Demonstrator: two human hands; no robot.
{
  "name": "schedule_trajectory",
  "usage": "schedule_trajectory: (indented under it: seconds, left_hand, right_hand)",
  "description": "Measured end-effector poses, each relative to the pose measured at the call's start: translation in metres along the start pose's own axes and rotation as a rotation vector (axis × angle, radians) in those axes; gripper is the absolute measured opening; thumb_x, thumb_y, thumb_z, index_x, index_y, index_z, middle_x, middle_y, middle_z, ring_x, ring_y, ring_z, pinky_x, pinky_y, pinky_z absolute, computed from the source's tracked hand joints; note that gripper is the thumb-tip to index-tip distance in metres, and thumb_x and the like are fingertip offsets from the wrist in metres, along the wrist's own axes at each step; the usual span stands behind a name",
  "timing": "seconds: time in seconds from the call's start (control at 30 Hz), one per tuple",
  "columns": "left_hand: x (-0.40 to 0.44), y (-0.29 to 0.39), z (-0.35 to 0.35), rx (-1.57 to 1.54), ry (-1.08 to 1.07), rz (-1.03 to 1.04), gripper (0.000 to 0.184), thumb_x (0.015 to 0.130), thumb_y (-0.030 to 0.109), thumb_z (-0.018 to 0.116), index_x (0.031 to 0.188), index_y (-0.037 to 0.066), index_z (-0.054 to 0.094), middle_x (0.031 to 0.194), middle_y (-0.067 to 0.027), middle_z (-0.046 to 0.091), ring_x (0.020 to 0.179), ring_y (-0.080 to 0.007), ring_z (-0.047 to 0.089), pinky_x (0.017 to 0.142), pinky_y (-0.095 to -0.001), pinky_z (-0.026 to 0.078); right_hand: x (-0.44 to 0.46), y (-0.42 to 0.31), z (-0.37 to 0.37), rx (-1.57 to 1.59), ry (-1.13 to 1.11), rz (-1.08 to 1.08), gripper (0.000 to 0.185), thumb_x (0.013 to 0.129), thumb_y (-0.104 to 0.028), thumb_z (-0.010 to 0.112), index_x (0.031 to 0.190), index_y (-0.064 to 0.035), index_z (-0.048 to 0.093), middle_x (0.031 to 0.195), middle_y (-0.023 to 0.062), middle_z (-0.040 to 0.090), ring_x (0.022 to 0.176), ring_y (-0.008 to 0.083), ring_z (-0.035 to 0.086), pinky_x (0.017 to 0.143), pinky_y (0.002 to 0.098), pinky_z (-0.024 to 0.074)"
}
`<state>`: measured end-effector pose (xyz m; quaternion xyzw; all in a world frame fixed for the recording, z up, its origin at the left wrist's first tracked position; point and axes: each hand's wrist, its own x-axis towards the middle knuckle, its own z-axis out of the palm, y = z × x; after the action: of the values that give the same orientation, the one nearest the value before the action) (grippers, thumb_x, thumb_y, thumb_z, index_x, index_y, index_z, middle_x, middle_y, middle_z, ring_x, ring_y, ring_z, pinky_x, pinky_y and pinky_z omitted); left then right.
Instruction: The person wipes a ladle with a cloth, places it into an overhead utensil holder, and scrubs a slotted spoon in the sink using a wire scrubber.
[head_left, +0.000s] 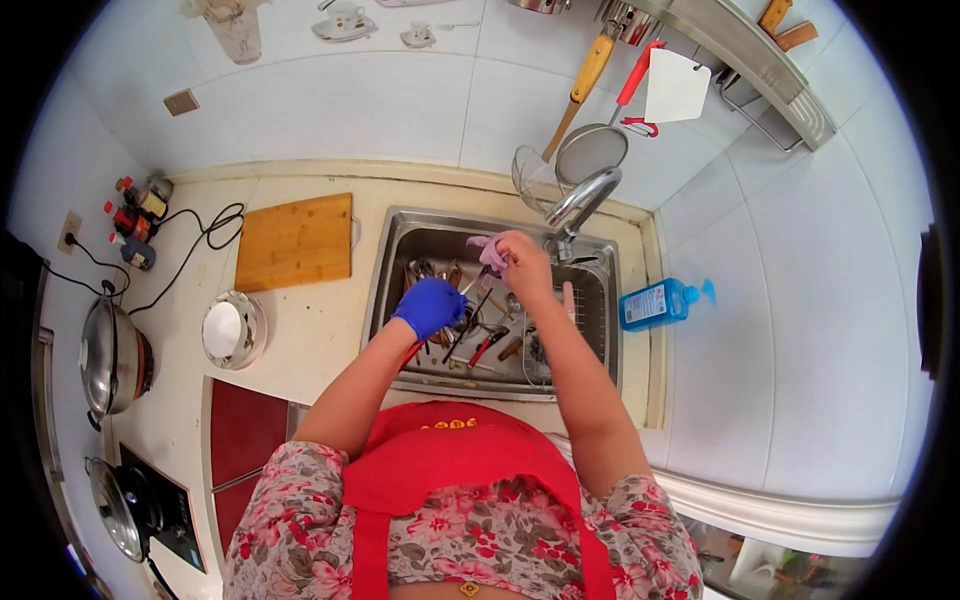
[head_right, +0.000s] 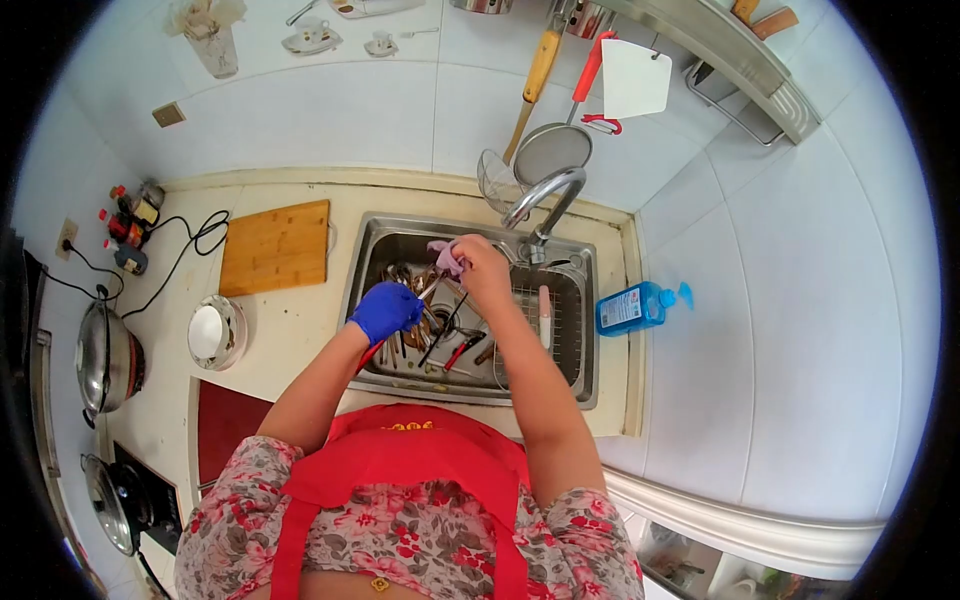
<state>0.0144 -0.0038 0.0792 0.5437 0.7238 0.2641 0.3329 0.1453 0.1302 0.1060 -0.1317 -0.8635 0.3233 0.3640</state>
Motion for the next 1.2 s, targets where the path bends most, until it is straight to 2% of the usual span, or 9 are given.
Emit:
schedule_trajectory:
  seconds: [0.13,0.27,0.37,0.5,0.73,0.83,0.9,1.0,1.2]
  left_hand:
    - [0.007,-0.006,0.017,-0.291,0.07,0.041,0.018,0.078,0.015,0.058,0.07,-0.001,0.063,0.062,-0.0103,0.061,0.049,-0.0151,0.056,0.049,-0.0274,0.045]
    - [0.007,0.007,0.028,-0.677,0.069,-0.137,0.015,0.077,0.011,0.059,0.073,-0.002,0.064,0.061,-0.0077,0.061,0.05,-0.0122,0.055,0.046,-0.0249,0.043]
    - [0.003,0.021,0.03,-0.688,0.116,-0.157,0.018,0.077,0.013,0.059,0.072,-0.003,0.064,0.059,-0.0091,0.06,0.049,-0.0132,0.055,0.046,-0.0259,0.043]
    - [0.006,0.023,0.035,-0.635,0.136,-0.189,0.02,0.076,0.014,0.059,0.07,-0.004,0.063,0.056,-0.0103,0.059,0.048,-0.0146,0.055,0.046,-0.0274,0.043]
    - [0.024,-0.003,0.034,-0.599,0.194,-0.118,0.019,0.076,0.014,0.057,0.066,-0.003,0.062,0.054,-0.0094,0.057,0.048,-0.0162,0.055,0.045,-0.0287,0.042]
    - [0.022,-0.001,0.024,-0.548,0.176,-0.102,0.019,0.078,0.015,0.057,0.07,-0.001,0.062,0.059,-0.008,0.058,0.049,-0.0148,0.055,0.046,-0.0259,0.043]
    - [0.018,0.004,0.017,-0.815,0.208,-0.147,0.02,0.08,0.016,0.057,0.07,0.0,0.062,0.06,-0.0075,0.058,0.049,-0.0142,0.054,0.046,-0.0253,0.043]
    - [0.018,0.006,0.006,-0.91,0.222,-0.132,0.02,0.08,0.015,0.057,0.07,-0.001,0.063,0.061,-0.0065,0.059,0.047,-0.0142,0.054,0.044,-0.0259,0.042]
    - [0.02,0.02,-0.004,-0.762,0.275,-0.139,0.018,0.08,0.015,0.059,0.074,-0.001,0.062,0.068,-0.0068,0.06,0.062,-0.0129,0.057,0.057,-0.0252,0.044]
  right_hand:
    - [-0.011,0.018,0.028,0.214,0.474,0.378,0.019,0.068,0.013,0.05,0.077,-0.003,0.055,0.08,0.0047,0.059,0.072,0.0134,0.056,0.063,0.0232,0.0454]
    - [-0.006,0.0,0.036,0.605,0.792,0.754,0.014,0.079,0.007,0.051,0.09,-0.0004,0.054,0.085,0.0048,0.059,0.072,0.0106,0.056,0.061,0.0214,0.0458]
    - [-0.002,0.005,0.05,0.868,1.007,0.685,0.015,0.08,0.006,0.053,0.094,0.0006,0.048,0.08,0.0082,0.058,0.069,0.0141,0.057,0.056,0.0227,0.0464]
    - [-0.011,0.035,0.069,0.956,1.014,0.818,0.02,0.082,-0.003,0.057,0.101,-0.001,0.05,0.091,0.0079,0.058,0.075,0.015,0.057,0.065,0.0269,0.0495]
    - [-0.018,0.015,0.063,1.118,0.612,1.055,0.019,0.083,-0.008,0.057,0.1,-0.0004,0.053,0.089,0.0074,0.059,0.076,0.0171,0.058,0.066,0.0292,0.048]
    - [-0.02,0.015,0.049,1.031,0.388,1.004,0.019,0.08,-0.008,0.061,0.096,0.001,0.056,0.086,0.0072,0.06,0.069,0.0149,0.058,0.06,0.0275,0.0462]
    - [-0.021,0.017,0.025,0.694,-0.079,0.985,0.021,0.078,-0.007,0.061,0.096,0.0013,0.057,0.085,0.0069,0.061,0.068,0.0134,0.057,0.058,0.0255,0.045]
    - [-0.031,0.028,0.013,0.691,-0.074,0.969,0.021,0.077,-0.008,0.061,0.095,0.0024,0.057,0.083,0.0066,0.062,0.067,0.0134,0.058,0.057,0.0243,0.0451]
    - [-0.026,0.019,0.004,1.399,0.15,1.021,0.03,0.083,-0.009,0.054,0.108,0.0063,0.048,0.099,0.0121,0.058,0.083,0.0198,0.059,0.074,0.0311,0.0484]
